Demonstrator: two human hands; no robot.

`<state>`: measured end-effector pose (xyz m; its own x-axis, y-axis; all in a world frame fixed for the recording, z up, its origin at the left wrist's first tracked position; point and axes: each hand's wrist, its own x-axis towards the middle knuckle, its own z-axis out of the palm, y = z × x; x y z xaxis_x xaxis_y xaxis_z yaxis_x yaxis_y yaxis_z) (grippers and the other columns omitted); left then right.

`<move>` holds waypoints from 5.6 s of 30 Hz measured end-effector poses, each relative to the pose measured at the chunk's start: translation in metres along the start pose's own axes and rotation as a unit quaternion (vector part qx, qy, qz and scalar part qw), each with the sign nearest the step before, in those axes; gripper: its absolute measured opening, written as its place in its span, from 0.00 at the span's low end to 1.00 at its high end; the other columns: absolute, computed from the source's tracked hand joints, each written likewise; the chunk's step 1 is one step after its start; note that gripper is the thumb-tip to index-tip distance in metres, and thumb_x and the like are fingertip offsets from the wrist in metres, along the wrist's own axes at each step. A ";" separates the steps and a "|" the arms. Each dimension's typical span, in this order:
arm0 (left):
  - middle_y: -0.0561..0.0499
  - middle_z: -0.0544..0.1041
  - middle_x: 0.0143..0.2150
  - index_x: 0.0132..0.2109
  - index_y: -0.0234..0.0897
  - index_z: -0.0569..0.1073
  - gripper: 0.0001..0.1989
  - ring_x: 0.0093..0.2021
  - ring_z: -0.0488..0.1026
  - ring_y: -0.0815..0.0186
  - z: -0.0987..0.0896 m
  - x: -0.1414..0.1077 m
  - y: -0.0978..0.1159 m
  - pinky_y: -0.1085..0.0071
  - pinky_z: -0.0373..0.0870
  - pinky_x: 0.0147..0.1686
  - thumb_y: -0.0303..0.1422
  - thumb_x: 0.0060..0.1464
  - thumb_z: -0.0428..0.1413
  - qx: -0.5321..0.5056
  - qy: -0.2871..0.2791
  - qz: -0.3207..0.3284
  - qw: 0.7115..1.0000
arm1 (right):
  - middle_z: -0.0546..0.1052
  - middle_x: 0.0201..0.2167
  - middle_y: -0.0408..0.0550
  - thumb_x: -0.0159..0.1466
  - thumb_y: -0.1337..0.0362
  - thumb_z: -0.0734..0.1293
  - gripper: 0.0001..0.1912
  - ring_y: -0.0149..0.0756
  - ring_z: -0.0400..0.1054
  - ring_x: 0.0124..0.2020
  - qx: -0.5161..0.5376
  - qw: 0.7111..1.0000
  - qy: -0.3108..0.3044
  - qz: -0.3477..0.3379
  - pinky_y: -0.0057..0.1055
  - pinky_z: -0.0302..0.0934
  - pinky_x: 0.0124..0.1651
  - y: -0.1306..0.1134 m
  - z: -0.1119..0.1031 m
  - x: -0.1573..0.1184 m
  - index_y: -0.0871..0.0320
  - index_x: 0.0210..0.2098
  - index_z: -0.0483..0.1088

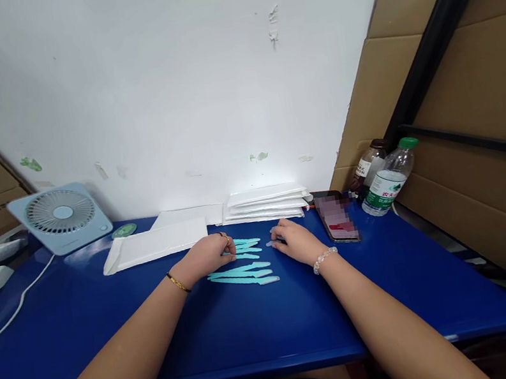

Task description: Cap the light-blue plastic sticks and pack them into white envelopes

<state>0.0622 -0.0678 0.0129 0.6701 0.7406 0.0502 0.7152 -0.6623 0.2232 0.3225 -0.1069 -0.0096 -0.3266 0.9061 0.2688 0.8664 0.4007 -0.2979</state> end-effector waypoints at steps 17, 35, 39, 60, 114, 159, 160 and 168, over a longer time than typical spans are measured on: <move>0.52 0.76 0.31 0.31 0.38 0.72 0.05 0.31 0.70 0.66 -0.007 0.002 -0.005 0.73 0.59 0.28 0.34 0.51 0.53 -0.081 0.050 -0.024 0.995 | 0.74 0.29 0.45 0.64 0.55 0.59 0.14 0.32 0.64 0.28 0.186 0.982 -0.005 0.014 0.28 0.57 0.30 -0.021 -0.011 -0.003 0.57 0.36 0.72; 0.52 0.76 0.30 0.32 0.38 0.73 0.06 0.30 0.70 0.66 -0.007 0.002 0.000 0.73 0.60 0.27 0.35 0.52 0.53 -0.113 0.041 -0.015 0.993 | 0.75 0.30 0.46 0.64 0.57 0.60 0.13 0.33 0.65 0.29 0.181 0.983 0.009 -0.004 0.29 0.58 0.31 -0.028 -0.008 -0.001 0.56 0.35 0.73; 0.52 0.76 0.30 0.33 0.37 0.73 0.07 0.29 0.71 0.67 -0.009 0.000 0.007 0.74 0.61 0.26 0.35 0.51 0.53 -0.153 0.014 -0.005 0.988 | 0.76 0.30 0.46 0.63 0.58 0.61 0.12 0.32 0.65 0.28 0.205 0.979 -0.012 -0.005 0.28 0.58 0.31 -0.034 -0.003 -0.002 0.56 0.36 0.74; 0.50 0.76 0.35 0.34 0.39 0.74 0.06 0.35 0.70 0.64 0.003 0.003 -0.004 0.72 0.61 0.30 0.33 0.51 0.53 -0.011 0.026 -0.008 1.000 | 0.74 0.33 0.49 0.58 0.64 0.66 0.06 0.36 0.68 0.32 -0.014 0.999 0.007 0.039 0.29 0.59 0.36 0.011 -0.009 -0.001 0.58 0.33 0.73; 0.48 0.76 0.36 0.35 0.38 0.74 0.08 0.33 0.72 0.64 0.009 0.012 -0.020 0.70 0.63 0.33 0.33 0.55 0.50 0.064 0.078 -0.025 0.995 | 0.74 0.33 0.51 0.60 0.65 0.63 0.06 0.36 0.69 0.33 -0.127 0.986 0.011 0.110 0.28 0.57 0.35 0.002 0.002 0.006 0.60 0.31 0.72; 0.50 0.76 0.32 0.31 0.39 0.75 0.08 0.32 0.70 0.64 0.008 0.006 -0.004 0.72 0.59 0.28 0.36 0.51 0.53 -0.085 0.028 -0.015 0.996 | 0.75 0.32 0.49 0.56 0.67 0.66 0.05 0.36 0.68 0.33 -0.036 0.995 0.045 0.081 0.29 0.60 0.37 0.033 -0.016 -0.002 0.58 0.32 0.73; 0.50 0.76 0.31 0.30 0.39 0.75 0.09 0.31 0.70 0.65 0.007 0.006 -0.003 0.72 0.58 0.27 0.35 0.52 0.52 -0.084 0.025 -0.013 0.996 | 0.75 0.32 0.50 0.56 0.67 0.66 0.04 0.36 0.69 0.33 -0.048 0.995 0.031 0.079 0.29 0.60 0.37 0.034 -0.013 -0.001 0.58 0.31 0.73; 0.52 0.76 0.28 0.33 0.39 0.74 0.12 0.28 0.69 0.66 0.006 0.005 0.005 0.73 0.55 0.24 0.43 0.46 0.57 -0.103 0.002 -0.041 0.994 | 0.74 0.30 0.49 0.56 0.73 0.63 0.08 0.35 0.68 0.30 -0.023 1.000 -0.006 0.008 0.28 0.60 0.35 0.015 -0.005 0.003 0.59 0.32 0.73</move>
<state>0.0700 -0.0681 0.0088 0.6106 0.7914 0.0271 0.7113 -0.5632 0.4205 0.3367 -0.0990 -0.0089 -0.3168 0.9139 0.2537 0.8881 0.3797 -0.2589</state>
